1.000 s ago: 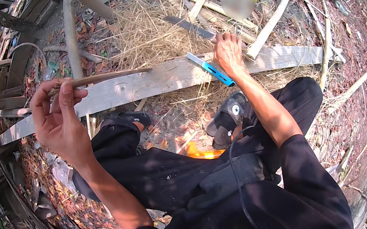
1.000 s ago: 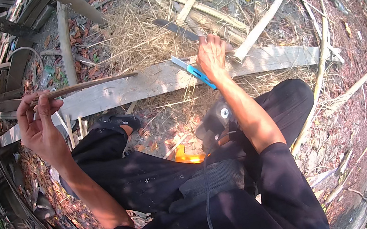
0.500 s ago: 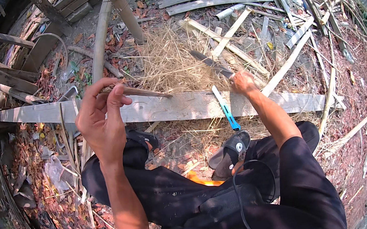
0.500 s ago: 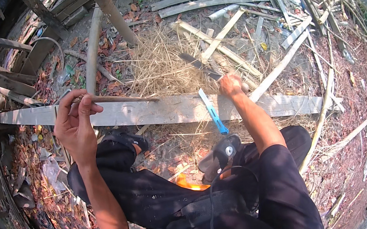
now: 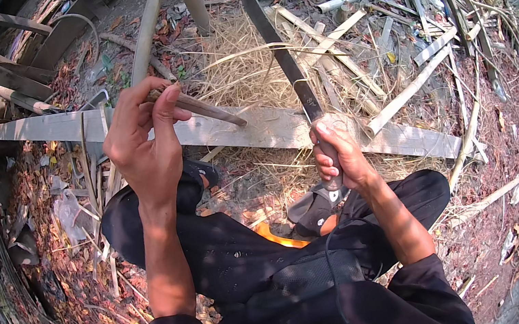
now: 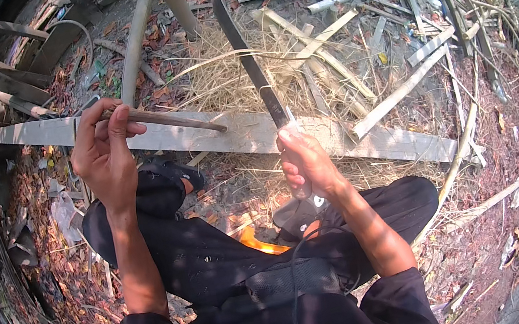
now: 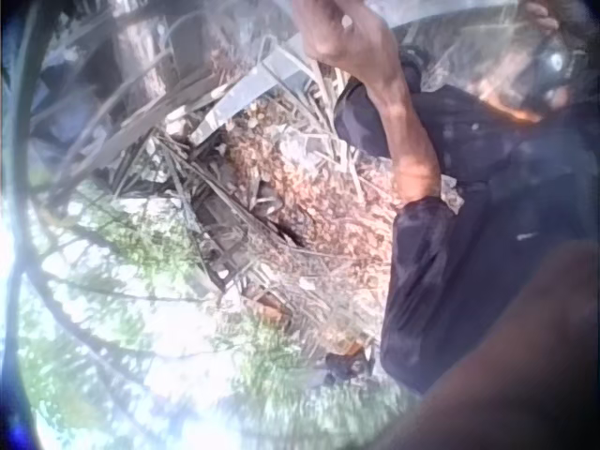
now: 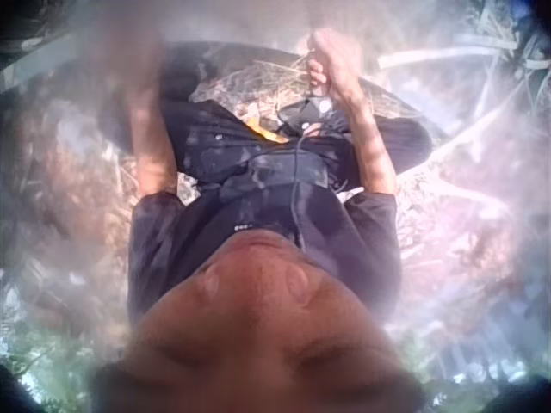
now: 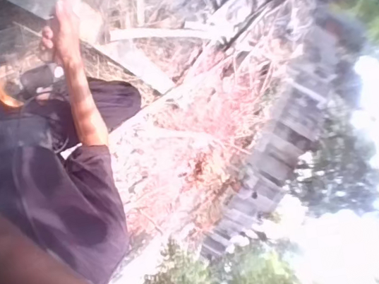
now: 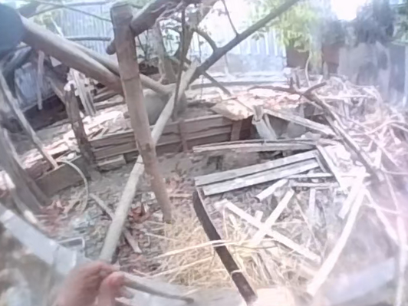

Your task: The person sits on the ground and uses a blue utility knife to sharpen the end of a thin wooden stick. They then switch to a larger machete to further shape and sharpen a thicker piece of wood, scraping the surface to create a point.

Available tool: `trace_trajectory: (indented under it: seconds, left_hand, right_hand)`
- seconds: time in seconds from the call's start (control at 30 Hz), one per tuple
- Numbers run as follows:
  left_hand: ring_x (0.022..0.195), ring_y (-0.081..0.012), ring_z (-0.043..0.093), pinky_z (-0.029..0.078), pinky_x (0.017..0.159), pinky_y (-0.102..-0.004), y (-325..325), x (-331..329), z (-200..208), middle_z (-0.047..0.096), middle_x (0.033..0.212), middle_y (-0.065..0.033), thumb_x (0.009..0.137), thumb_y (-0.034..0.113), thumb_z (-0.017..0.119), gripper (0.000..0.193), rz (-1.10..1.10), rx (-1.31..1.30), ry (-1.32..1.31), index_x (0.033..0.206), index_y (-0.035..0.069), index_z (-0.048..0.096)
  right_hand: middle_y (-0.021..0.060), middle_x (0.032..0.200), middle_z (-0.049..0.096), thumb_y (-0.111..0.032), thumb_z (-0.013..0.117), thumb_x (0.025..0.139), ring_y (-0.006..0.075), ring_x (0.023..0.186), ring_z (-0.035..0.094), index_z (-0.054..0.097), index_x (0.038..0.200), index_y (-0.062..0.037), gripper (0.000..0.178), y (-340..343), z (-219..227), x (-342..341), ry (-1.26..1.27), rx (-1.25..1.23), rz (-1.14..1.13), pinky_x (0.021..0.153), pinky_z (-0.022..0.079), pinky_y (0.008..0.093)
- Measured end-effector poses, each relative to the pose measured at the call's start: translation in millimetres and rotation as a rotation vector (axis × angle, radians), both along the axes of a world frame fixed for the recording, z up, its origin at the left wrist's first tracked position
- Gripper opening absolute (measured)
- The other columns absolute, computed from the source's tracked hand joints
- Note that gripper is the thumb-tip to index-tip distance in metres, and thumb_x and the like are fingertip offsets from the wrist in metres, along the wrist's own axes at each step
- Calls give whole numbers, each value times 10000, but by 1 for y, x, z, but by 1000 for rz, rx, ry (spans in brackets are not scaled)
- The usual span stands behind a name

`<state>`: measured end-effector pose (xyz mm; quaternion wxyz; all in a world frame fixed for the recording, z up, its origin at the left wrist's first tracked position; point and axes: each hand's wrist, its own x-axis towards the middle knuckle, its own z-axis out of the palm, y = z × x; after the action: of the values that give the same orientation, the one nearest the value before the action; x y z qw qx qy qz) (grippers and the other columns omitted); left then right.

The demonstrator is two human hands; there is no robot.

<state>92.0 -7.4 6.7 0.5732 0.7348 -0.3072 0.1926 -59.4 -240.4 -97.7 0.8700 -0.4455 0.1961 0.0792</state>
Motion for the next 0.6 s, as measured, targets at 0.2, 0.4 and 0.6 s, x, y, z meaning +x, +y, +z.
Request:
trace_trajectory:
  seconds: [0.2, 0.4, 0.6]
  left_hand:
    - [669, -117, 649, 515, 600, -234, -1, -12, -10, 635, 954, -80, 942, 20, 586, 163, 39, -50, -44, 1081, -66, 586]
    - [654, -103, 630, 512, 598, -235, -1, -6, -6, 634, 929, -71, 947, 40, 589, 164, 55, -55, -26, 1075, -61, 587]
    - [659, -91, 610, 505, 597, -237, -3, -11, -10, 629, 915, -63, 950, 44, 586, 170, 47, -62, 24, 1086, -58, 578]
  right_hand:
    - [-1, 548, 416, -374, 498, 998, 92, 366, 353, 432, 848, -92, 326, 70, -36, -9, 152, -388, 206, 369, 352, 248]
    - [-89, 526, 386, -475, 498, 965, 28, 388, 363, 452, 795, -111, 404, -43, -44, 45, 145, 666, -315, 398, 374, 220]
    - [-77, 527, 378, -555, 560, 915, 23, 358, 329, 472, 827, -101, 471, -135, -47, 27, 45, 262, -289, 356, 334, 192]
